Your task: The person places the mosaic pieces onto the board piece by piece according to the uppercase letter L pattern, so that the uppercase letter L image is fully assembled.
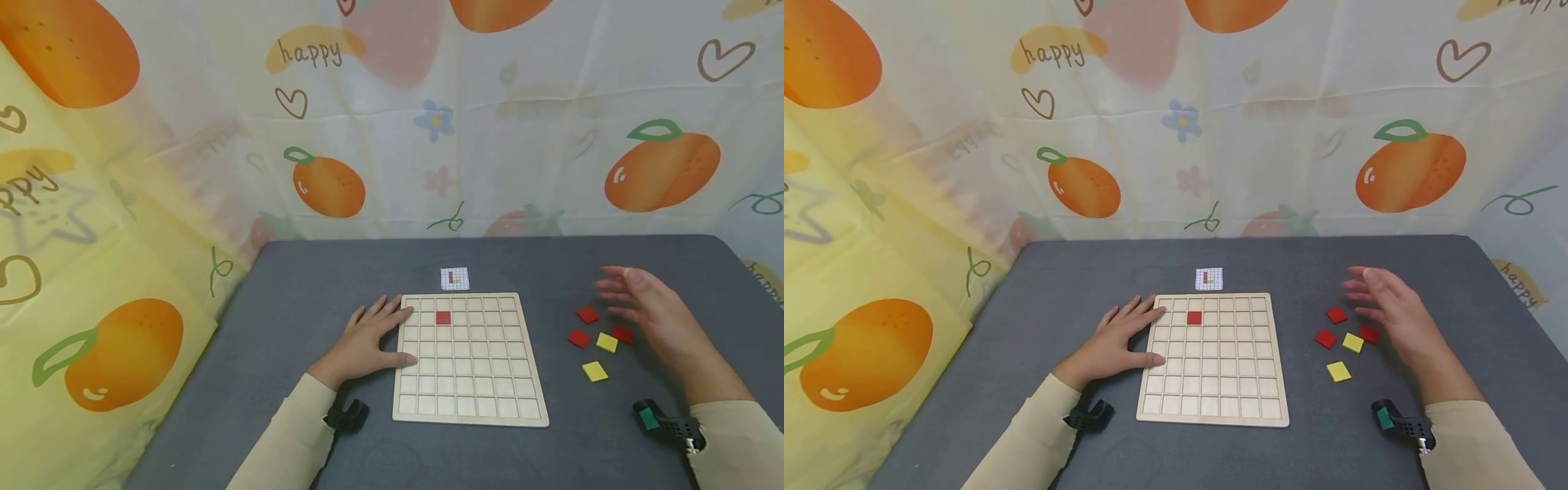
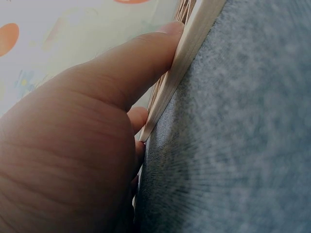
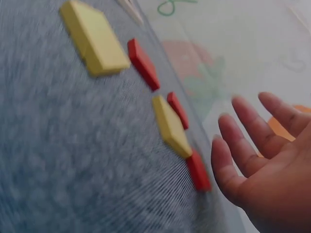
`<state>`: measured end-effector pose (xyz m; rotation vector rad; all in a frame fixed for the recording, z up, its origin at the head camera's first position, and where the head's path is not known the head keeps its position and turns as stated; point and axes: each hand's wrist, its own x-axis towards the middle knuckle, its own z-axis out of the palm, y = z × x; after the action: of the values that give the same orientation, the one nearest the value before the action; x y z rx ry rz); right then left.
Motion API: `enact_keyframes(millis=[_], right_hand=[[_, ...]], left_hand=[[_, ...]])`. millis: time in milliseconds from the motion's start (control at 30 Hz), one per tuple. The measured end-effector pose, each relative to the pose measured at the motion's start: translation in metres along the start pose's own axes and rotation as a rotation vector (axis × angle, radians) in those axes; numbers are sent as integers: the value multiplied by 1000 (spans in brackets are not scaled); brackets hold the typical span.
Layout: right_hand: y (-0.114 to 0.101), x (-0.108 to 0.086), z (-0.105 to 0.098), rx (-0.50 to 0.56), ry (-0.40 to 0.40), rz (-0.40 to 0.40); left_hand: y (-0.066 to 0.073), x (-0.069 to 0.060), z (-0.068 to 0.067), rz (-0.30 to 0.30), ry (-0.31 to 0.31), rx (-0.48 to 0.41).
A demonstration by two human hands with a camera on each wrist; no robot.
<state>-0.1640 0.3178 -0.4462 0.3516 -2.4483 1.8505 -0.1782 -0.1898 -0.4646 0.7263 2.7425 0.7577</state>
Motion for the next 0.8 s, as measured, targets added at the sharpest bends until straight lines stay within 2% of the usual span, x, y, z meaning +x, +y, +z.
enact_keyframes(millis=[133,267,400,567,800], right_hand=[[7,-1,1,-123,34,81],[12,0,4,-261,4,172],[16,0,6,-376,-6,205],[18,1,10,-456,-7,183],[20,2,11,-554,-20,99]], left_hand=[[0,0,1,1,4,3],[-1,1,1,-3,6,16],[-1,1,1,-10,1,14],[0,-1,-1,-14,-1,13],[1,0,-1,-5,-4,4]])
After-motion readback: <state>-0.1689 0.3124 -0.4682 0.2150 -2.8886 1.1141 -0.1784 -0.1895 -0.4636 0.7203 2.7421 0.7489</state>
